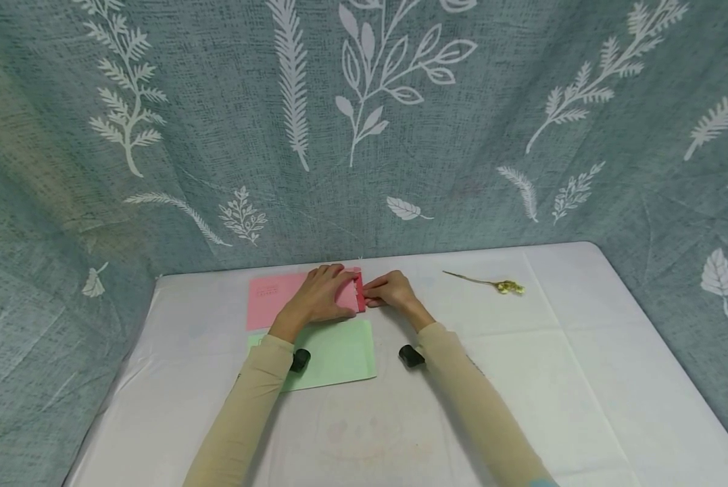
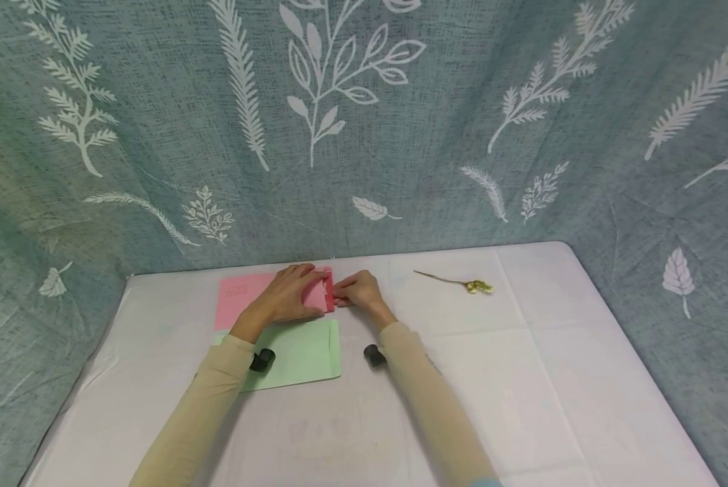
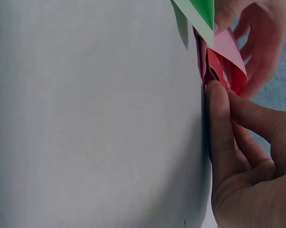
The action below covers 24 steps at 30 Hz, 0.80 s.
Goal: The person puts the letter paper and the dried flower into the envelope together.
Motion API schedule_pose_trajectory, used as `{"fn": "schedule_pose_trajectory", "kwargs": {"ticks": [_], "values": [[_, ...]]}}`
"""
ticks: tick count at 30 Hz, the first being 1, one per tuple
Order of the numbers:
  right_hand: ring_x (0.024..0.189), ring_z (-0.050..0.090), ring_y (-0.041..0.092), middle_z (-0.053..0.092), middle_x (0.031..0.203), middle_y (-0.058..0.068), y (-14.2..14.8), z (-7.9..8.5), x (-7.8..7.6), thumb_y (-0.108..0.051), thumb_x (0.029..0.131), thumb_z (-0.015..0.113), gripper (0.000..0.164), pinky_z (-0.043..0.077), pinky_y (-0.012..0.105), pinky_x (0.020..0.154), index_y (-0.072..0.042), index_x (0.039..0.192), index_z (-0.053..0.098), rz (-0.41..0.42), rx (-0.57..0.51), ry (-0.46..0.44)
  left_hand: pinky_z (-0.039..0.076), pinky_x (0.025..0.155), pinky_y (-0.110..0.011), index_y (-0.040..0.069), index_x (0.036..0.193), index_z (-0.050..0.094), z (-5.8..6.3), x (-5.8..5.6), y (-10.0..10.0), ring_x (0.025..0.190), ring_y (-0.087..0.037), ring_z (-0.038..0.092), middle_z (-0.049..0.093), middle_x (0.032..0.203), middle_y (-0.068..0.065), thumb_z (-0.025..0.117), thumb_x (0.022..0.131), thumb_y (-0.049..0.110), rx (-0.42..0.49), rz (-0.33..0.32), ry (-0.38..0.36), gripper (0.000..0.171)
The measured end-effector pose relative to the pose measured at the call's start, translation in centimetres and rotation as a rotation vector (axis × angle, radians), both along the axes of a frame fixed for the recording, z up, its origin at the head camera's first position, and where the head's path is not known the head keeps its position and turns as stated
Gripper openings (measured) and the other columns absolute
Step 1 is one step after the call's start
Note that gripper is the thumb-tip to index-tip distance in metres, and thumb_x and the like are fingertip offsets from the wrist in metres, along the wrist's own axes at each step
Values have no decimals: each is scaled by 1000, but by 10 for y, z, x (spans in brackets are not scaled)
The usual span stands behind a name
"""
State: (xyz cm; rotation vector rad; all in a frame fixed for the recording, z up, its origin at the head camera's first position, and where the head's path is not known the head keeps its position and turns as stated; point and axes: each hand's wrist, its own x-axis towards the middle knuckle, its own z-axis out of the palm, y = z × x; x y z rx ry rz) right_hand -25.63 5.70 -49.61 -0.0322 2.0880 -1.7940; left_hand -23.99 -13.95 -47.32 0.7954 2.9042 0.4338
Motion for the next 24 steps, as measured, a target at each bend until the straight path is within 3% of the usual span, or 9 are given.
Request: {"fn": "schedule_pose_trajectory", "kwargs": {"ticks": [5,13,18,24], "values": [[65,71,14,71,93,26,-7,0,2,6,88,66,18,58,27,67,16,102,70,-11,-18,-11,26,113,-55,12,142,51,0,1,0,134,-39,37,44,144,-19,79,79,39,2,0,1,75],[57,66,7,72,89,25,-15,0,4,8,87,64,18,57,23,61,17,103,69,-6,-8,-2,26,112,-56,11,142,51,0,1,-1,135,-40,37,43,145,-20,79,79,40,-10,-6,7,75],[57,65,7,70,93,27,-17,0,4,8,87,64,21,57,22,61,16,106,68,15,25,4,25,113,-56,11,142,51,-1,1,-1,135,-40,36,42,145,-20,79,79,39,-4,-5,5,75],[61,67,8,70,95,27,-10,1,4,7,90,62,22,58,23,63,16,108,67,59,-8,7,25,113,-55,11,143,51,-1,1,-1,136,-39,36,42,146,-19,79,80,40,-4,0,3,75]]}}
